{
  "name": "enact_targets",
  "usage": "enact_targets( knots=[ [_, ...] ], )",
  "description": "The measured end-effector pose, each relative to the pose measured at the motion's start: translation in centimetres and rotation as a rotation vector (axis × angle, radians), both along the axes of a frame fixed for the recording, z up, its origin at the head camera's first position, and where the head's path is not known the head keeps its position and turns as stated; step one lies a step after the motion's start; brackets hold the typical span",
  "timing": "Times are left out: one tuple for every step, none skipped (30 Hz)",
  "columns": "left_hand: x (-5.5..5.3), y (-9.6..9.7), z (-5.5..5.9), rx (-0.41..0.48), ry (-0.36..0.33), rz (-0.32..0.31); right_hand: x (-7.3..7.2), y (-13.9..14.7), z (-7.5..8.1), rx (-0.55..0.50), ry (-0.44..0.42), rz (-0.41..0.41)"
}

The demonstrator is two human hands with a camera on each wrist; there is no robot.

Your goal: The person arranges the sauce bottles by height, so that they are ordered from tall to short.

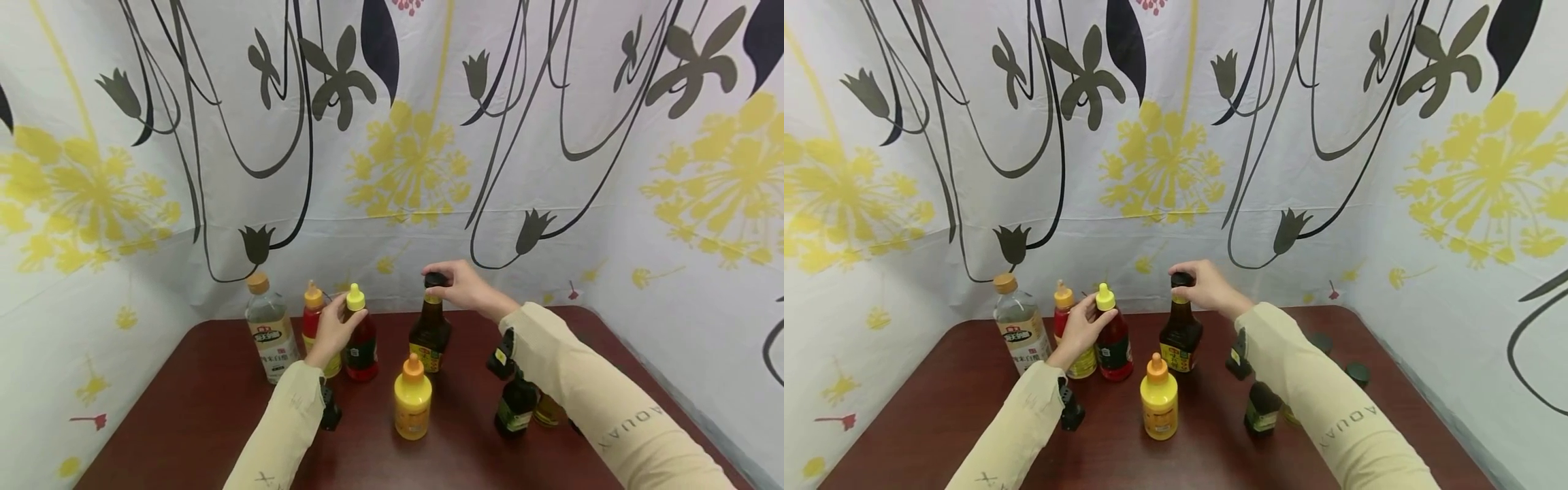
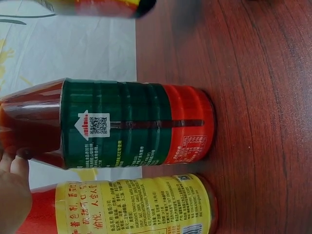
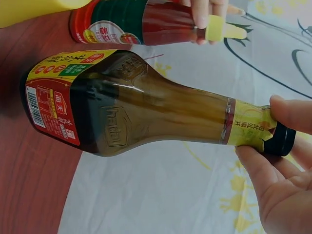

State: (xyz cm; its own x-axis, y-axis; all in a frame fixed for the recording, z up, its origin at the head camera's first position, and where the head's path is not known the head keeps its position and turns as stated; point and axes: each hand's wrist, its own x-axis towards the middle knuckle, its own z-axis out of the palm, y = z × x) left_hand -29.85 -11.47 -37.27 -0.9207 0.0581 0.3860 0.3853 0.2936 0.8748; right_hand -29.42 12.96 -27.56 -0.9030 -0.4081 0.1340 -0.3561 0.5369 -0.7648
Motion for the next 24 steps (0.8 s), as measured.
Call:
enact_targets(
  knots=[
    [-0.3, 0.0, -0.4, 0.000, 0.001, 0.003, -0.3, -0.2, -0.3, 0.001, -0.001, 0.007],
    [-0.7, -0.1, -0.7, 0.004, 0.001, 0.005, -0.6, -0.4, -0.5, 0.001, -0.002, 0.015],
    [-0.8, 0.0, -0.8, -0.012, 0.013, 0.011, -0.8, -0.6, -0.7, -0.002, -0.009, 0.019],
    [-0.9, 0.0, -0.9, -0.023, 0.021, 0.019, -1.0, -0.9, -0.9, -0.002, -0.013, 0.028],
    [-0.9, 0.0, -1.0, -0.031, 0.030, 0.025, -1.2, -1.1, -1.0, -0.004, -0.017, 0.034],
    [-0.9, 0.1, -1.1, -0.036, 0.037, 0.031, -1.3, -1.4, -1.2, 0.000, -0.023, 0.041],
    [-0.9, 0.1, -1.2, -0.043, 0.046, 0.037, -1.4, -1.6, -1.3, 0.003, -0.029, 0.048],
    [-0.9, 0.1, -1.2, -0.048, 0.053, 0.043, -1.5, -1.8, -1.4, 0.003, -0.037, 0.054],
    [-0.9, 0.2, -1.2, -0.056, 0.060, 0.049, -1.7, -2.0, -1.6, 0.005, -0.042, 0.058],
    [-0.8, 0.2, -1.2, -0.055, 0.062, 0.053, -1.8, -2.2, -1.7, 0.008, -0.045, 0.064],
    [-0.8, 0.2, -1.2, -0.053, 0.063, 0.055, -1.9, -2.4, -1.8, 0.010, -0.047, 0.069],
    [-0.8, 0.2, -1.2, -0.052, 0.064, 0.057, -2.1, -2.5, -2.0, 0.010, -0.053, 0.076],
    [-0.8, 0.2, -1.2, -0.055, 0.065, 0.060, -2.3, -2.6, -2.2, 0.009, -0.053, 0.083],
    [-0.7, 0.2, -1.2, -0.057, 0.063, 0.062, -2.5, -2.7, -2.3, 0.006, -0.055, 0.089],
    [-0.7, 0.2, -1.2, -0.059, 0.064, 0.063, -2.7, -2.8, -2.5, 0.003, -0.059, 0.097],
    [-0.7, 0.2, -1.2, -0.059, 0.062, 0.062, -2.9, -2.8, -2.6, -0.001, -0.065, 0.106],
    [-0.7, 0.2, -1.2, -0.056, 0.057, 0.062, -3.0, -2.8, -2.8, -0.008, -0.073, 0.116],
    [-0.8, 0.2, -1.3, -0.056, 0.056, 0.061, -3.2, -2.9, -2.9, -0.015, -0.082, 0.126],
    [-0.8, 0.1, -1.3, -0.053, 0.052, 0.060, -3.4, -2.9, -3.0, -0.021, -0.091, 0.135],
    [-0.8, 0.1, -1.3, -0.051, 0.049, 0.057, -3.5, -2.8, -3.1, -0.026, -0.101, 0.142],
    [-0.8, 0.1, -1.3, -0.051, 0.046, 0.053, -3.7, -2.8, -3.2, -0.031, -0.108, 0.147],
    [-0.8, 0.1, -1.2, -0.043, 0.035, 0.051, -3.8, -2.9, -3.3, -0.034, -0.113, 0.149],
    [-0.8, 0.1, -1.2, -0.033, 0.025, 0.048, -3.9, -2.9, -3.4, -0.036, -0.117, 0.148],
    [-0.8, 0.0, -1.1, -0.024, 0.015, 0.045, -4.0, -2.9, -3.5, -0.036, -0.119, 0.146]
  ],
)
